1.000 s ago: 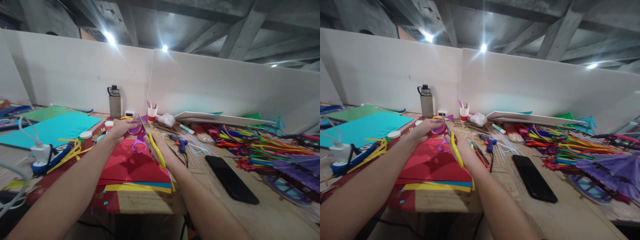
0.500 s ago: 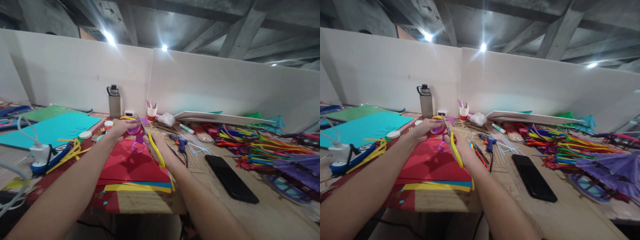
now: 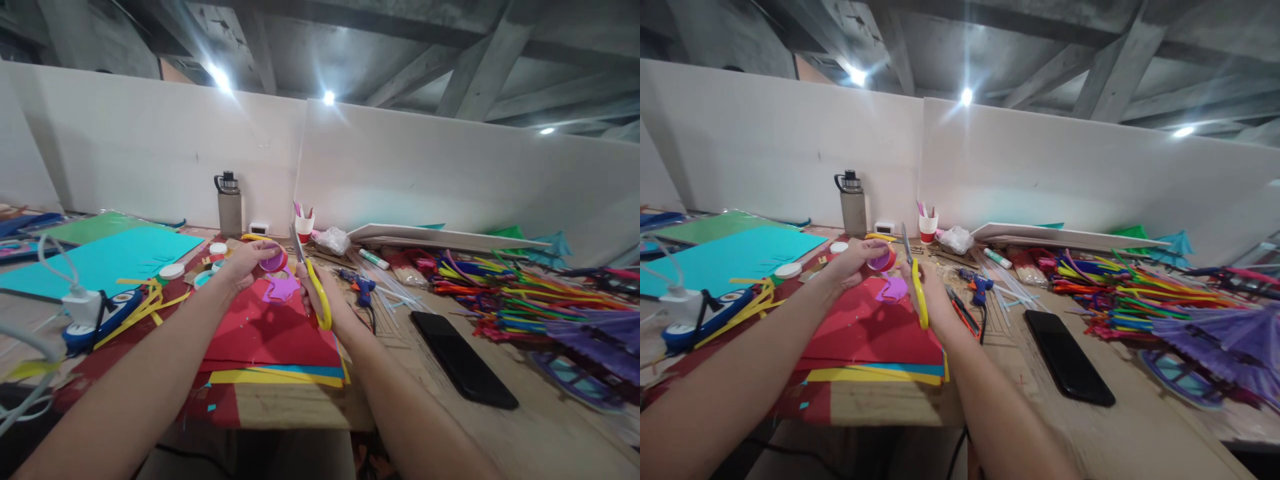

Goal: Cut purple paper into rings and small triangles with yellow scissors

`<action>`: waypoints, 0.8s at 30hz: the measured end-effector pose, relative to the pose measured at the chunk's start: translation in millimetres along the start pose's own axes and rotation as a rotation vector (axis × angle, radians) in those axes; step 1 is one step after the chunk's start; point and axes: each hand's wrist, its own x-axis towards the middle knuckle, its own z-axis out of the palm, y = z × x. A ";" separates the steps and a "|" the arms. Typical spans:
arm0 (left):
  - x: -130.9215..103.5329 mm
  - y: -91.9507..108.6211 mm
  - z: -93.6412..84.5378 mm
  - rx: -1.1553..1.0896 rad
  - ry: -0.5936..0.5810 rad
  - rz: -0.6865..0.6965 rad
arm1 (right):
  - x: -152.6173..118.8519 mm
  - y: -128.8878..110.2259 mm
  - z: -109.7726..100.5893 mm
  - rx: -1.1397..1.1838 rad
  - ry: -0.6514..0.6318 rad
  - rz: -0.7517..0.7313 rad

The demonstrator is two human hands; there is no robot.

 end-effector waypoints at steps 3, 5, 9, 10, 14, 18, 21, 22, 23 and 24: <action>-1.5 -5.5 6.6 -0.096 0.019 0.017 | 4.4 -0.2 -2.1 0.124 0.032 0.005; -3.3 -8.6 12.0 -0.159 0.025 0.022 | 5.5 -1.3 -2.7 0.183 0.053 -0.032; -6.4 -14.0 21.0 -0.257 0.081 0.052 | 3.9 -4.2 -0.9 0.203 0.026 -0.110; -6.7 -15.3 22.5 -0.269 0.101 0.062 | 3.3 -4.8 -0.1 0.216 0.011 -0.119; -6.2 -20.3 24.8 -0.290 0.102 0.110 | 2.1 -5.3 2.6 0.201 -0.028 -0.151; -5.4 -25.3 24.0 -0.302 0.003 0.142 | 3.6 -1.0 1.0 0.052 0.030 -0.212; -6.3 -28.8 23.8 -0.229 -0.084 0.151 | 5.4 2.3 -1.0 0.043 0.046 -0.251; -7.0 -29.5 23.9 -0.185 -0.112 0.151 | 5.8 2.5 -1.3 0.052 0.047 -0.260; -7.8 -29.7 24.1 -0.143 -0.133 0.149 | 5.9 2.1 -1.4 0.061 0.046 -0.262; -8.7 -29.4 24.3 -0.110 -0.145 0.145 | 5.7 1.1 -1.3 0.068 0.043 -0.257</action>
